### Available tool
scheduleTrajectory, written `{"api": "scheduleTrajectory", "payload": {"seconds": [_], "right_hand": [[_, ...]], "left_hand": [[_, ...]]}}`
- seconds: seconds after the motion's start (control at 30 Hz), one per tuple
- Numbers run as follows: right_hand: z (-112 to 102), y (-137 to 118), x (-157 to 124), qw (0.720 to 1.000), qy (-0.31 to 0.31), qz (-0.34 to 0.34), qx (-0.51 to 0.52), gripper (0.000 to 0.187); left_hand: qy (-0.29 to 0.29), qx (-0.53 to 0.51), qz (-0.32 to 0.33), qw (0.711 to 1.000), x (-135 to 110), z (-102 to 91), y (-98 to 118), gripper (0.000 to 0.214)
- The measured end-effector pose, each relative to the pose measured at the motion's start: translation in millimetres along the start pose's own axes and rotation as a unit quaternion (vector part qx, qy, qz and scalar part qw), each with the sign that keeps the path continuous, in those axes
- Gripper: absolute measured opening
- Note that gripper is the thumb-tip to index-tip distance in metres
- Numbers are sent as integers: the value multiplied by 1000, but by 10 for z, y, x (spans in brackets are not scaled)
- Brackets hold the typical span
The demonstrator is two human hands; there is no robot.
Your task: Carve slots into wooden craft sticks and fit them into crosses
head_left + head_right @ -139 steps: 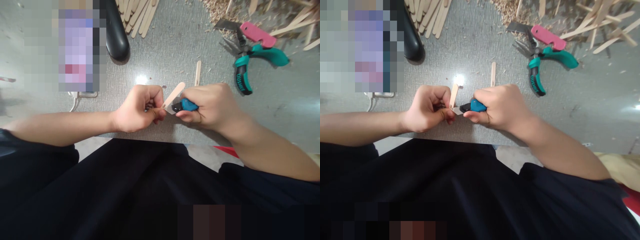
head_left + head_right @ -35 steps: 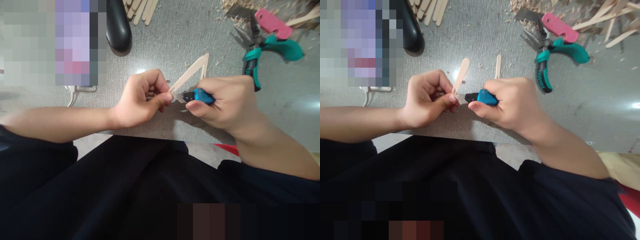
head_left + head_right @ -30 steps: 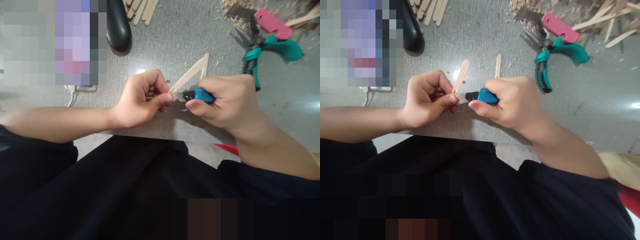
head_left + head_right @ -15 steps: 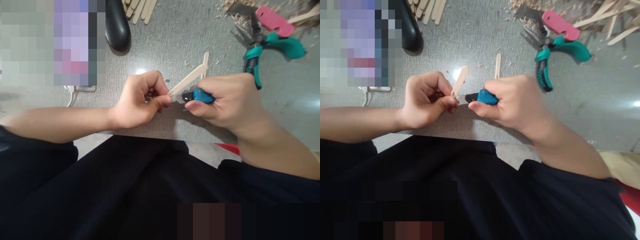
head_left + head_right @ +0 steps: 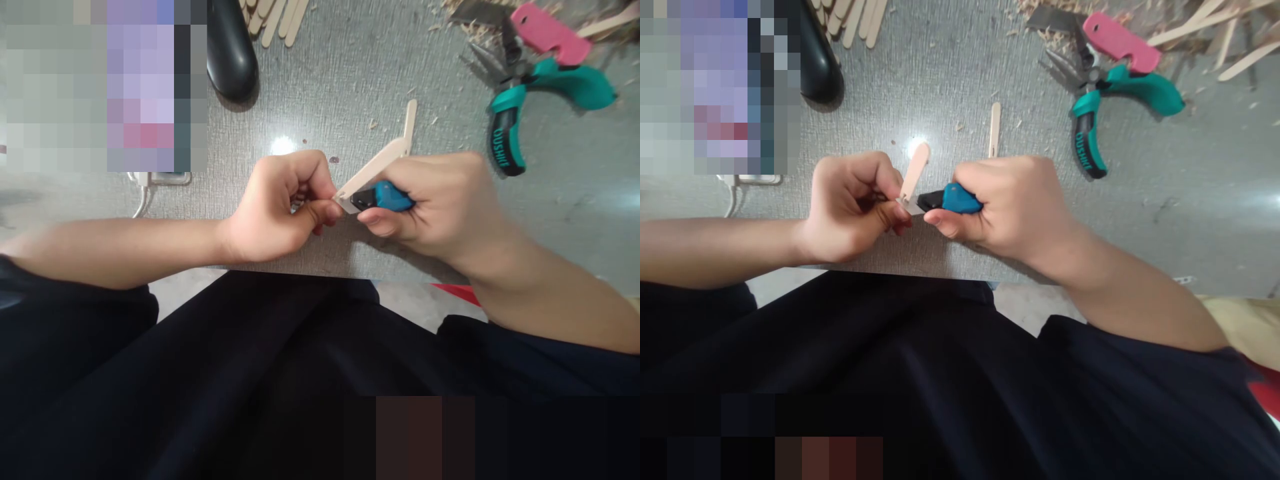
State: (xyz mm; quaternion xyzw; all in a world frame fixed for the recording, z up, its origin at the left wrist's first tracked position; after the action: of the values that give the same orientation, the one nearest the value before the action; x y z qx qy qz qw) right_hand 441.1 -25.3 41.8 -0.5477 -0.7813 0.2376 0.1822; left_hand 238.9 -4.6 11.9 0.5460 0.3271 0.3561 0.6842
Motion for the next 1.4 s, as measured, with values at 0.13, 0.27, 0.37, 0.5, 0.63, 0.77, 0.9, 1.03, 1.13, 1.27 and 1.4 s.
{"api": "scheduleTrajectory", "payload": {"seconds": [0.13,0.27,0.37,0.5,0.63,0.77,0.9,1.03,1.13,1.27,1.4], "right_hand": [[-44,19,29,1000,-13,-7,16,92],[-80,47,41,1000,-22,-12,9,92],[-79,56,48,999,-29,-16,17,92],[-81,72,44,999,-25,-35,30,91],[-77,104,2,996,-1,-81,37,88],[-47,193,-41,996,56,-75,-1,89],[-87,157,-75,983,166,-80,-14,71],[-99,46,-63,985,166,-34,-2,61],[-70,33,-36,995,100,-9,25,71],[-95,133,-16,996,77,-28,21,83],[-94,239,0,999,40,-4,-19,85]], "left_hand": [[9,-17,-60,998,21,12,3,64],[4,-23,-56,998,28,17,16,64],[10,-22,-55,998,25,10,5,62],[30,-27,-55,998,40,-11,-11,61],[54,-41,-55,996,61,-26,-5,62],[61,-47,-56,995,51,-7,17,58],[62,-54,-68,994,39,8,-3,55],[48,-56,-92,993,44,25,-49,55],[61,-60,-91,992,50,15,-50,53],[84,-60,-71,992,57,-12,-26,55],[92,-45,-67,992,59,-30,-32,59]]}}
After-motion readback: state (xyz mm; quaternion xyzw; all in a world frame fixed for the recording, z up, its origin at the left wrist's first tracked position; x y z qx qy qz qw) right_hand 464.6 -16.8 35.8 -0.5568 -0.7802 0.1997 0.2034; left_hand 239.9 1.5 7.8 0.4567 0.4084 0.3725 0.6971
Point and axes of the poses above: each hand's wrist, its own x-axis towards the middle knuckle, its own z-axis out of the palm, y = z × x, the point moved 5 cm from there along x, towards the middle knuckle, and after that the axes turned 4 degrees about y, right-handed, at the moved point
